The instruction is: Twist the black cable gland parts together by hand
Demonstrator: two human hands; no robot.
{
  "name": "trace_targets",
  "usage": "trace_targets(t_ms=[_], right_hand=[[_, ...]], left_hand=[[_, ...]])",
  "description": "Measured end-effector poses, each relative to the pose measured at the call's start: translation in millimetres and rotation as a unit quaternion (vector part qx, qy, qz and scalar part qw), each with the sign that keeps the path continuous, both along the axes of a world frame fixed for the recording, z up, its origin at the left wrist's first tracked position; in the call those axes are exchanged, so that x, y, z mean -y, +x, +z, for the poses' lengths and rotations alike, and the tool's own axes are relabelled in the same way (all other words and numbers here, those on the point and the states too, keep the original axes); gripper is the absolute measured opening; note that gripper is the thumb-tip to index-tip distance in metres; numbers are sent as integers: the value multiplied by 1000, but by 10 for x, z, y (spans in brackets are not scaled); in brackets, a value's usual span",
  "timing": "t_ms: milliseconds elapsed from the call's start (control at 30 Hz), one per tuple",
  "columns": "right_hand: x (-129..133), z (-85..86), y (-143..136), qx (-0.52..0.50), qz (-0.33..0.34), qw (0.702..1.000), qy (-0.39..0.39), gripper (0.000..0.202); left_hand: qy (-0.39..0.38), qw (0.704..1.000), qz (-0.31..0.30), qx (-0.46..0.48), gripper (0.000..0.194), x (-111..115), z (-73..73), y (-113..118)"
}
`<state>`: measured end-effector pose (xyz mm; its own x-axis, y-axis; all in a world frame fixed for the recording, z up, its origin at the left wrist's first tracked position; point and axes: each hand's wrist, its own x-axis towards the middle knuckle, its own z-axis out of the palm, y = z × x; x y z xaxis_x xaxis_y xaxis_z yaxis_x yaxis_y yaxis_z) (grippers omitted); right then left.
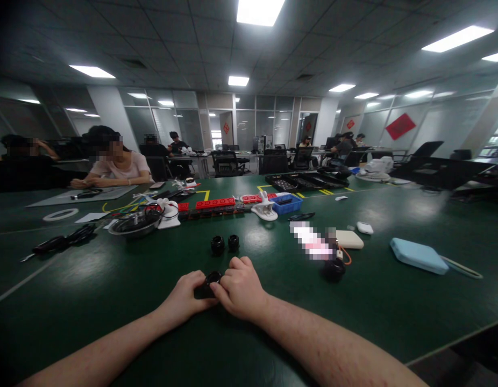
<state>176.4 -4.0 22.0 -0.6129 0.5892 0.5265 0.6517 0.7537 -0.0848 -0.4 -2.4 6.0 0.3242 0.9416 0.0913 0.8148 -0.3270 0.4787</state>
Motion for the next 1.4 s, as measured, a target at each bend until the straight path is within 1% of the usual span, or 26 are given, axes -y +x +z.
trace_targets(t_ms=[167, 267, 367, 567, 833, 1133, 1400], right_hand=[[-37, -21, 14, 8, -27, 1000, -3, 32], [-54, -23, 15, 13, -47, 999, -7, 31], [-52, -14, 13, 19, -53, 998, -17, 32], [-27, 15, 10, 23, -55, 998, -31, 35], [-53, 21, -13, 41, -64, 996, -38, 48], [-46, 13, -82, 52, -60, 995, -59, 52], [-52, 8, -84, 49, -50, 995, -76, 54]], left_hand=[[9, 1000, -3, -5, 32, -5, -23, -10], [9, 1000, -7, -10, 33, 0, -18, -7], [6, 1000, -6, -9, 33, 9, -4, -2], [-8, 1000, -10, -1, 33, 26, 23, -2], [-40, 999, -4, -22, 36, 57, 104, 12], [-30, 999, -11, -31, 31, 56, 74, 28], [-43, 998, -11, -39, 30, 71, 108, 30]])
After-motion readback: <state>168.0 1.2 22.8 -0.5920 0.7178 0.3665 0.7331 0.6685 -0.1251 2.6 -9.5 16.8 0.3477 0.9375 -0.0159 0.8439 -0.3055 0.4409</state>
